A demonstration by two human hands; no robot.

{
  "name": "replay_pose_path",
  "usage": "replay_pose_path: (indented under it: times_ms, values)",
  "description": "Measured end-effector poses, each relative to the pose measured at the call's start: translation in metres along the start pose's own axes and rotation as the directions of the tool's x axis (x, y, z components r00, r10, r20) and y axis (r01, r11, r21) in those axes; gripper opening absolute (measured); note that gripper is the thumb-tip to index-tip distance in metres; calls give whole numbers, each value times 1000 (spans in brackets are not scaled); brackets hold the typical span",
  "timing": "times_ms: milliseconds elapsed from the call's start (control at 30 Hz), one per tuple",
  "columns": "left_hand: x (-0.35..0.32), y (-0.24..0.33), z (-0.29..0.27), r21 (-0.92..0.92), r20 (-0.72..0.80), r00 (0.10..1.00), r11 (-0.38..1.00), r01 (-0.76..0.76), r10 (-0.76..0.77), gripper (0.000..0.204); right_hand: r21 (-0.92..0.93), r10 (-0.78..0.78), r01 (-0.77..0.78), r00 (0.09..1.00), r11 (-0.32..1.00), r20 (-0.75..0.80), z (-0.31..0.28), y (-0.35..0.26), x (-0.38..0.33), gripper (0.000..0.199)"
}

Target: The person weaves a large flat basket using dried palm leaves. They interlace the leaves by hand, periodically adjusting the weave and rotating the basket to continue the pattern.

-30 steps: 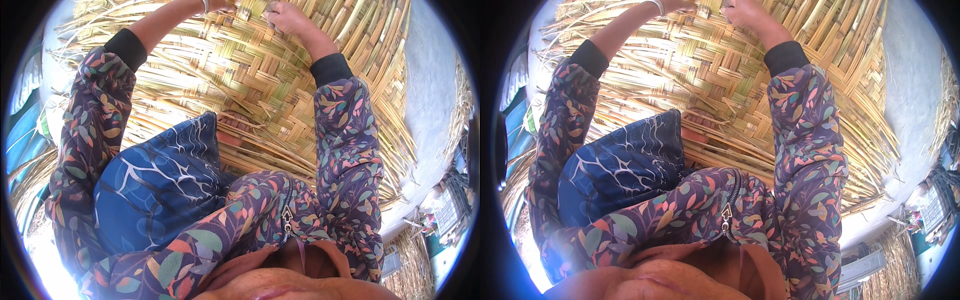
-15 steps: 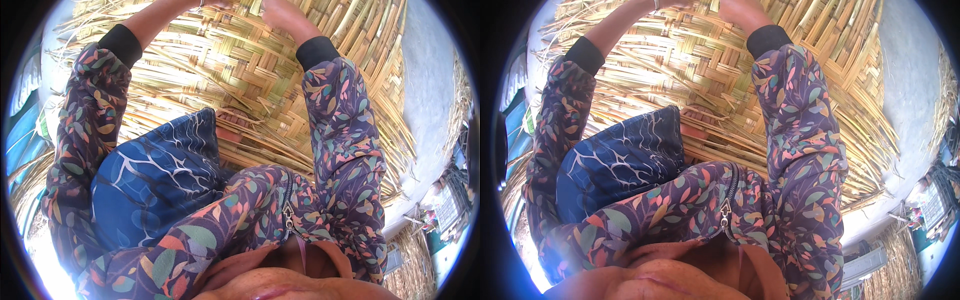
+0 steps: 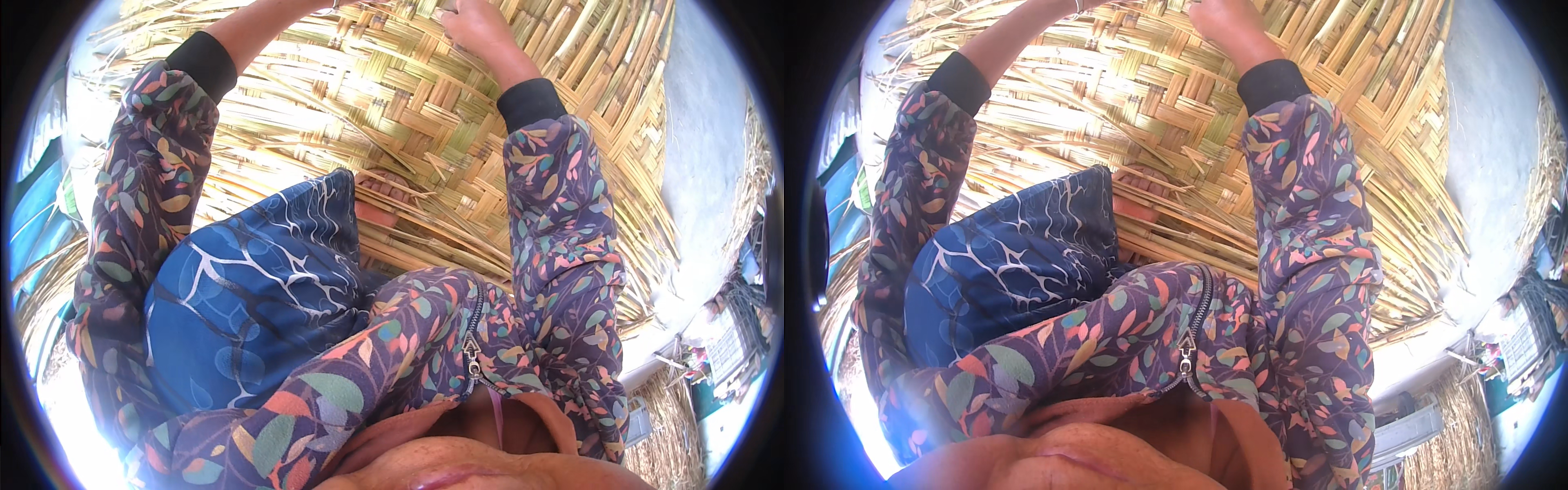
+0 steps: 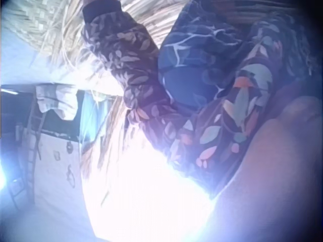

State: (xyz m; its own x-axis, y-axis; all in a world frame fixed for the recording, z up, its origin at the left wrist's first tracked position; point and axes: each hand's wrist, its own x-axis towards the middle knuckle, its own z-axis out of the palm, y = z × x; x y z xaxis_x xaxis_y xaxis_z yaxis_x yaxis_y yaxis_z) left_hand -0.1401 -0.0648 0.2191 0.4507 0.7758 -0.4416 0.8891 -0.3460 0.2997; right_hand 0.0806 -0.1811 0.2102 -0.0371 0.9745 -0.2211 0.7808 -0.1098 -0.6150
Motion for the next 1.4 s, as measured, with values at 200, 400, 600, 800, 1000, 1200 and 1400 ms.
replay_pose_path:
  times_ms: [200,400,600,800,1000,1200,1400]
  values:
    - [15,-22,3,36,-26,997,997,-65,66,44,-166,24,-43,993,985,-118,14,-10,-5,25]
    - [30,-35,-13,174,103,971,957,-232,217,31,-222,44,-52,998,974,-42,6,-26,-11,21]
    - [51,-46,-27,306,341,920,903,-302,192,19,-257,30,-39,999,966,-40,13,-21,-9,22]
    - [43,-45,-33,264,303,921,908,-326,243,16,-248,38,-48,998,968,-43,19,-15,-9,19]
    - [3,-3,-48,487,114,957,825,-287,266,20,-212,-53,35,995,977,-80,15,-7,-11,19]
    - [24,-47,-23,288,51,952,908,-303,301,20,-190,-98,81,992,978,-81,17,-8,-8,21]
    - [42,-65,-14,146,17,901,890,-431,434,23,-215,-35,30,999,976,-17,13,-13,-5,22]
